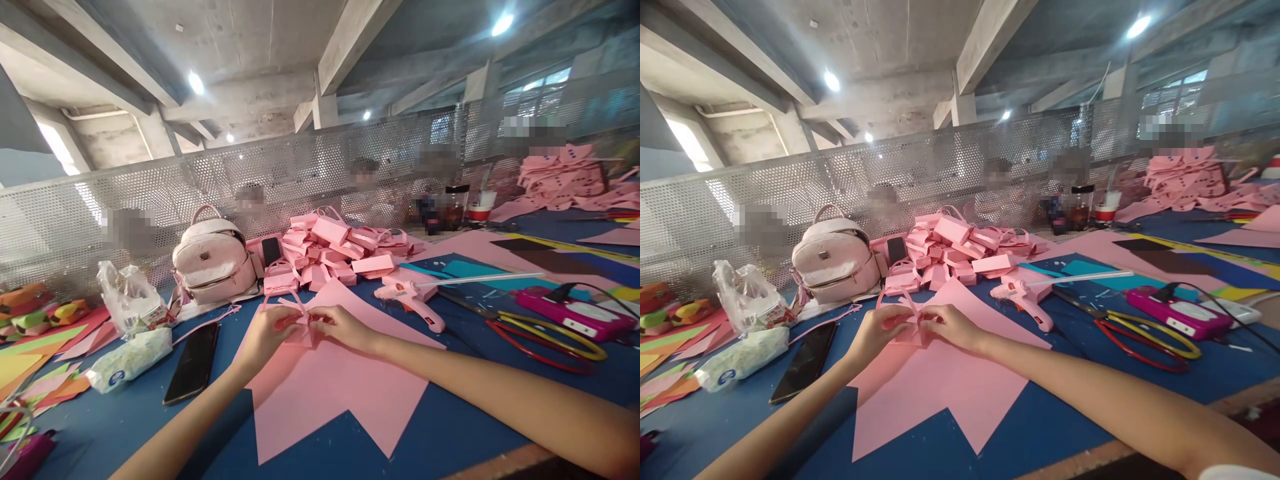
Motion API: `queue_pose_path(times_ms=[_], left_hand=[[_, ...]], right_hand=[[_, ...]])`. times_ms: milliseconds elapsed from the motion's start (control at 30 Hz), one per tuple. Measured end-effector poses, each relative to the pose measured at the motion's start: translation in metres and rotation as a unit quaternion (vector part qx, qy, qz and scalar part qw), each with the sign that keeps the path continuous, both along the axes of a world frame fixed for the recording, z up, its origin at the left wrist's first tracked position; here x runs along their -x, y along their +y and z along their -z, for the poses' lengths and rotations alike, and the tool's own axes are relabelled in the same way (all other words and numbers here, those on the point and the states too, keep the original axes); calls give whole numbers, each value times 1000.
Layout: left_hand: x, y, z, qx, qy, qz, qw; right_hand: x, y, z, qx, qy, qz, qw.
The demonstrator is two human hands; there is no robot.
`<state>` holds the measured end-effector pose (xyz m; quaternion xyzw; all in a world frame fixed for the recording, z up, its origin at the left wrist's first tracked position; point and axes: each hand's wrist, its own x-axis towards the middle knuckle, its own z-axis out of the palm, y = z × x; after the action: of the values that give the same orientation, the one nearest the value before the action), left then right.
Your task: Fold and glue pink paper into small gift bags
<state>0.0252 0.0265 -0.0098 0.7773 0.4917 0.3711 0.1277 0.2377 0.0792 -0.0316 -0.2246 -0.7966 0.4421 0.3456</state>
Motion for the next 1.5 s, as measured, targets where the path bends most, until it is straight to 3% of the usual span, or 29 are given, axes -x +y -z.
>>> queue_pose_path(times_ms=[267, 1067, 1500], left_hand=[[6, 5, 2, 5, -40, 10, 999], [-6, -8, -18, 29, -69, -3, 997], [-6, -5, -14, 42, -85, 15, 995]], right_hand=[[2, 2, 4, 20, 11, 2, 1000], [8, -15, 1, 9, 8, 13, 1000], [7, -10, 2, -12, 2, 59, 998]])
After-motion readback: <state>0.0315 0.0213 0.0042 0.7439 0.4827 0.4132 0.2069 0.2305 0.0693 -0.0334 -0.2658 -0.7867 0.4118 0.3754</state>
